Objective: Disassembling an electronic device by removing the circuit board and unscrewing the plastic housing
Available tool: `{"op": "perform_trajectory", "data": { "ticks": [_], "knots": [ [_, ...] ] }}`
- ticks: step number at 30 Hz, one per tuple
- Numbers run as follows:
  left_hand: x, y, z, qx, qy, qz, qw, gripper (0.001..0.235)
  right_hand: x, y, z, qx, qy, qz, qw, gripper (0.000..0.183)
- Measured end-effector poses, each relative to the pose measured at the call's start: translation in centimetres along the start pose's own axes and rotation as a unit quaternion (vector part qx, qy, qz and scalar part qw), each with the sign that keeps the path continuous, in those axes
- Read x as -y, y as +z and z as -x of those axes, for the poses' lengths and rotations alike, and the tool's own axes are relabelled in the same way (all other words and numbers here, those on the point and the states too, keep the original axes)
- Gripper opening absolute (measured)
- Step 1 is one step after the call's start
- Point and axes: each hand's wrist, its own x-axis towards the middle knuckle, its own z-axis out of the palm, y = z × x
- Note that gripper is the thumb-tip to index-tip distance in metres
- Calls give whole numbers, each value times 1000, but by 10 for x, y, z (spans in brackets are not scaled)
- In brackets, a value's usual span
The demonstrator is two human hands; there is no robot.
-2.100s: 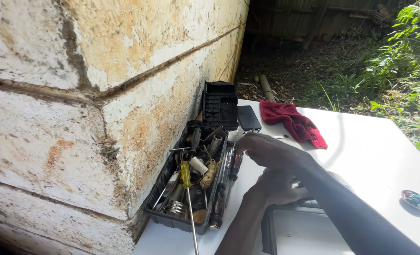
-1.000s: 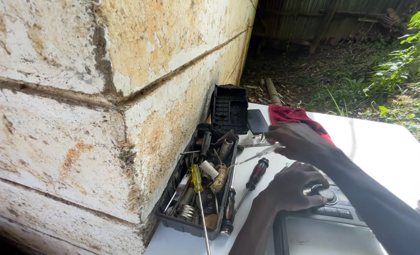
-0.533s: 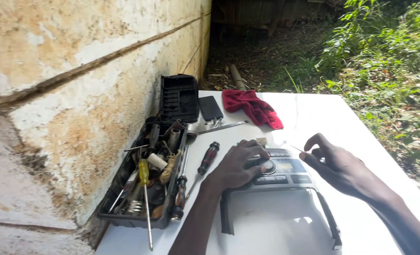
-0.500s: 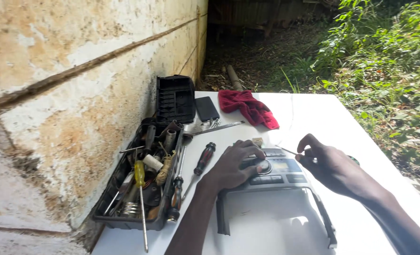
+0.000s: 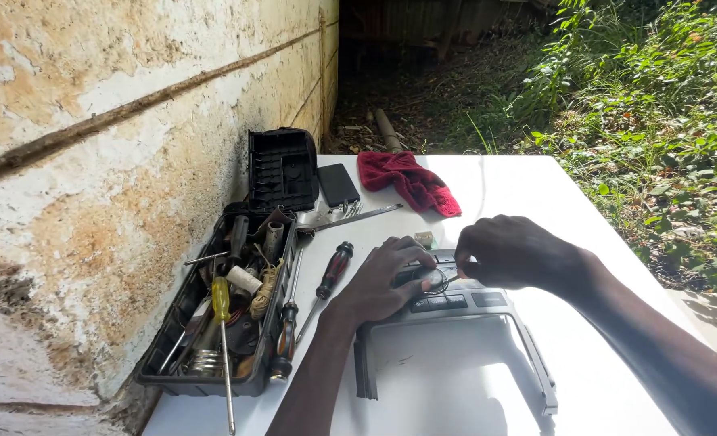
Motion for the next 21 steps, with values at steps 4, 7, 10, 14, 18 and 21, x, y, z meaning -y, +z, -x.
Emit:
{"op": "perform_trajectory", "data": {
  "ticks": [4,7,10,14,18,21],
  "knots": [
    [-8,-4,3,-2,1,5,1000,24,0,-12,-27,38,-27,34,998,19],
    [-9,-6,3,-2,1,-5,1000,25,8,-17,-31,79,-21,24,996,18],
    [-9,-5,4,10,-1,-22,1000,23,1,-1,-24,59,-3,1,998,17],
    [-1,-2,3,4,0,-6,1000,26,-6,15,11,15,55,-171,984,35],
    [4,1,0,2,2,-9,1000,26,-7,38,35,-21,87,-462,882,36],
    [1,-4,0,15,-9,-39,999,28,0,46,44,-25,115,-551,826,36]
  ]
}}
